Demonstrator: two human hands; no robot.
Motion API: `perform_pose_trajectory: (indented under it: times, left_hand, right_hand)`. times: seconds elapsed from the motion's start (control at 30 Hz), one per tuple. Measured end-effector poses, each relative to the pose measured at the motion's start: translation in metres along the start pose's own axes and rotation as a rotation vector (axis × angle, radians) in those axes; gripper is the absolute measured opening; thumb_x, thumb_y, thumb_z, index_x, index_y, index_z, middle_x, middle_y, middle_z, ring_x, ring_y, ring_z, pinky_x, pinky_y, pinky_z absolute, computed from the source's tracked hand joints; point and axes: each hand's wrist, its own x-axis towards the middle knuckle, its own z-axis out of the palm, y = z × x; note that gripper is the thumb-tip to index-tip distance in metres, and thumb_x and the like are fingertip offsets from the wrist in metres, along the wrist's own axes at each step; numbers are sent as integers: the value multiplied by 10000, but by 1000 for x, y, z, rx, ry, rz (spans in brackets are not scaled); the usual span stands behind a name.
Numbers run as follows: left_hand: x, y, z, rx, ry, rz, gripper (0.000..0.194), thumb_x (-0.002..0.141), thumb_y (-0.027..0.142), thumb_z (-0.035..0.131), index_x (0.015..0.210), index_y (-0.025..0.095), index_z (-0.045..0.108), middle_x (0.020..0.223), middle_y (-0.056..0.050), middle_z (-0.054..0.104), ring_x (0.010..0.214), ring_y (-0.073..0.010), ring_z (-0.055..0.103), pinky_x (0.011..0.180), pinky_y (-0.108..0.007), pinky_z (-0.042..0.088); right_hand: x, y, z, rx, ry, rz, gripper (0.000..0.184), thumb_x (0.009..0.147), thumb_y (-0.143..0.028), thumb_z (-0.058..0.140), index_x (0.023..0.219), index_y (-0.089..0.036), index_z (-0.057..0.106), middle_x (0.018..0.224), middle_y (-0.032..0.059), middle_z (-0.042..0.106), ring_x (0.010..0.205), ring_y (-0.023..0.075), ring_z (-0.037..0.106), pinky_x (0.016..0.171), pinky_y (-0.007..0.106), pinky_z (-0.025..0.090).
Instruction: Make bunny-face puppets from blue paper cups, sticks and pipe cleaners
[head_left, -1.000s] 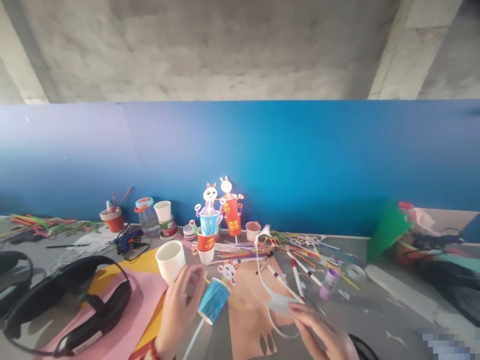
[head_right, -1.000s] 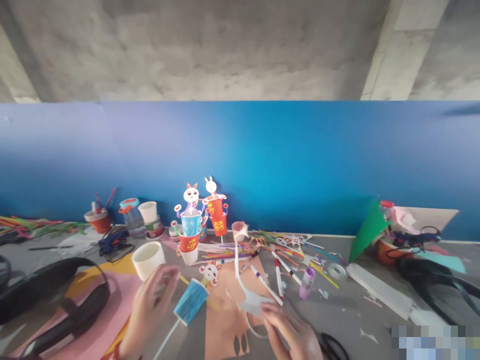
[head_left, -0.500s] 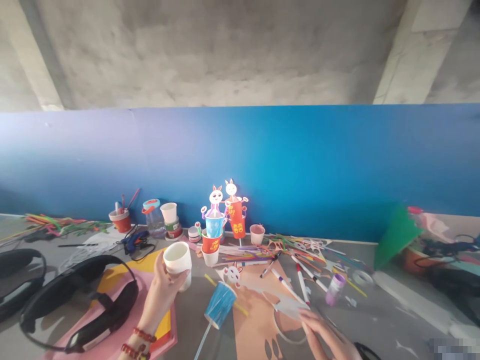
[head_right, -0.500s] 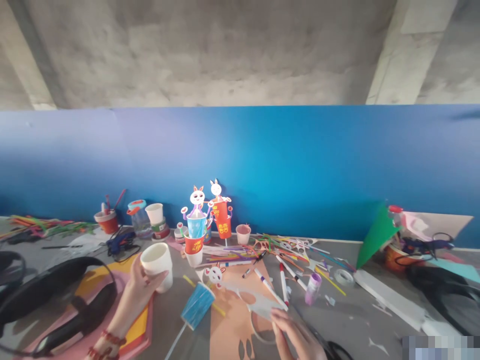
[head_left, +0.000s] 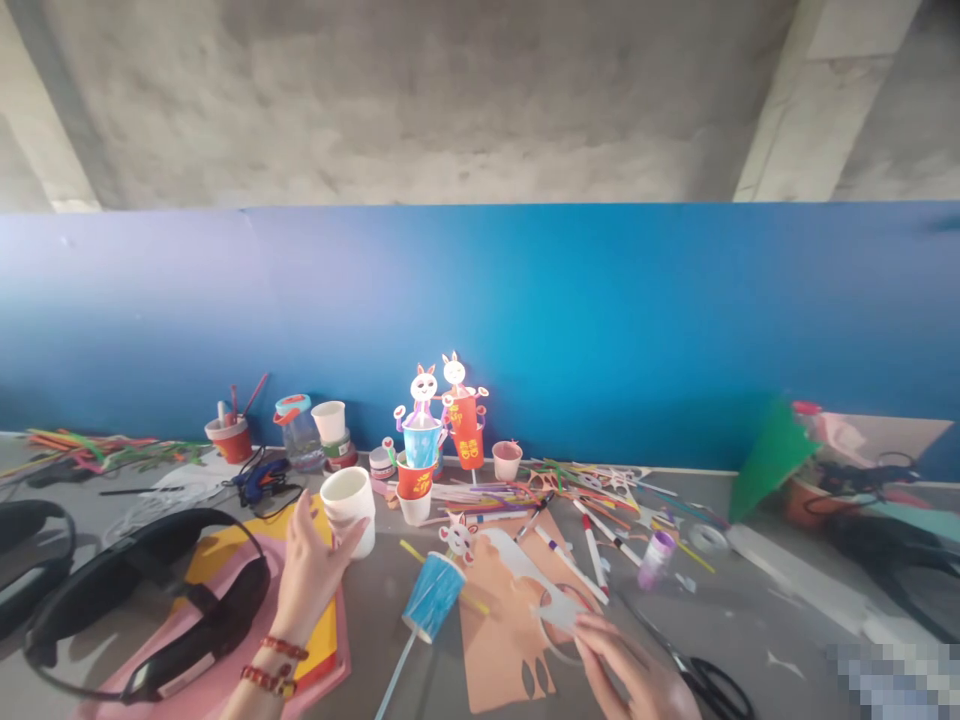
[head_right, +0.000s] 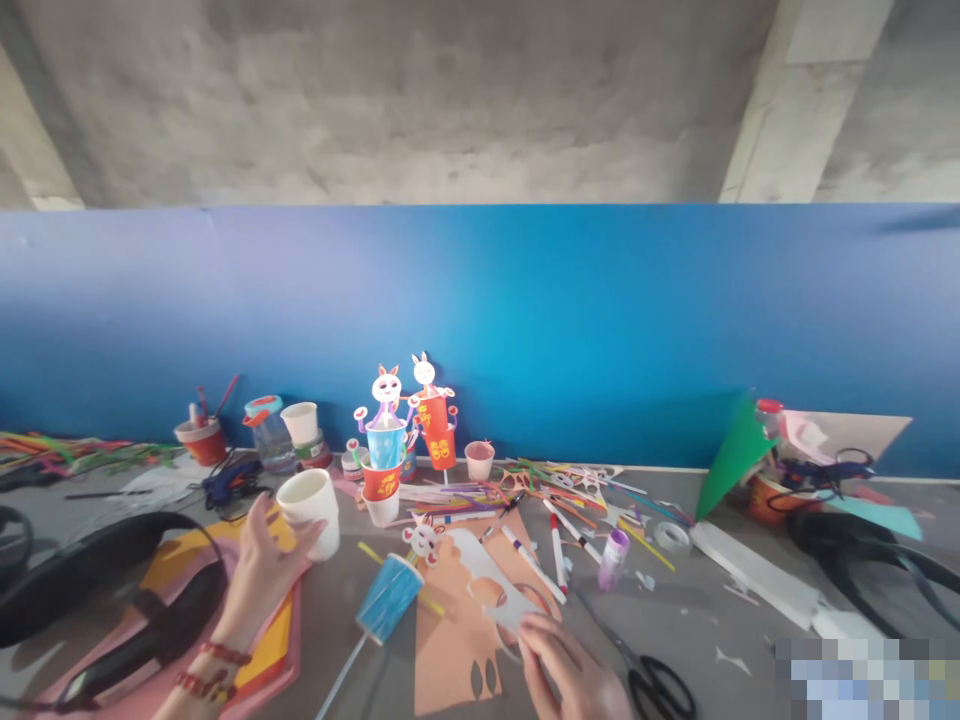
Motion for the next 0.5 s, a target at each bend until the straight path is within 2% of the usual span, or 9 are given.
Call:
perform_pose_trajectory:
  times: [0.07,0.13,0.2,0.23,0.3,0.33,0.4,0.5]
  left_hand:
    - [-12,16,-9,61,124,147,788,841,550,579,1431,94,323,1422,-262,432,1374,-423,370,1096,-618,339]
    - [-29,36,-16,44,170,295,629,887,424,577,1409,147,363,1396,-218,462,1364,-376,394,1120,-582,334]
    - [-47,58,-19,17,48,426,436,913,303,557,1328,210,460,1317,-169,534,1315,-342,456,1089,-539,392]
    - [-56,68,-19,32,-79,508,383,913,268,557,1291,247,497,1297,-139,564,1296,-327,476,1076,-522,410]
    - [-71,81,-15,66,-331,643,421,890,257,589,1303,288,513,1363,-104,562,1320,-329,460,1097,-533,394]
    - [-78,84,-12,95,-411,676,450,879,266,598,1320,305,515,1413,-94,537,1342,-342,439,1103,-553,385]
    - [-88,82,-3,158,-488,649,523,854,240,594,1365,299,495,1488,-102,473,1367,-365,414,1081,-570,413]
    - [-97,67,12,218,-507,525,629,777,124,555,1385,259,471,1501,-122,456,1356,-358,444,1025,-534,491]
  right_hand:
    - [4,-1,-3,18,8,48,215,980,-226,457,994,-229,671,945,84,799,829,216,786,688,219,625]
    - [7,-4,-5,49,5,77,206,983,-240,464,1001,-231,668,966,90,797,848,213,783,704,211,621]
    - [10,-10,-4,80,7,84,203,986,-243,465,996,-230,667,939,82,798,796,195,786,681,190,614]
    - [11,-14,-3,94,9,82,208,990,-241,459,991,-228,666,914,76,798,750,181,786,654,176,608]
    - [12,-23,1,118,0,69,224,996,-239,441,974,-227,663,875,64,796,679,162,778,606,160,595]
    - [13,-28,3,126,-10,62,233,999,-239,431,964,-228,662,861,61,794,659,157,773,591,158,590]
    - [14,-35,8,139,-31,49,250,1000,-229,414,944,-230,657,844,58,790,648,155,768,577,161,582]
    - [10,-40,16,165,-73,35,252,978,-180,406,938,-236,649,834,48,783,597,138,750,544,153,561]
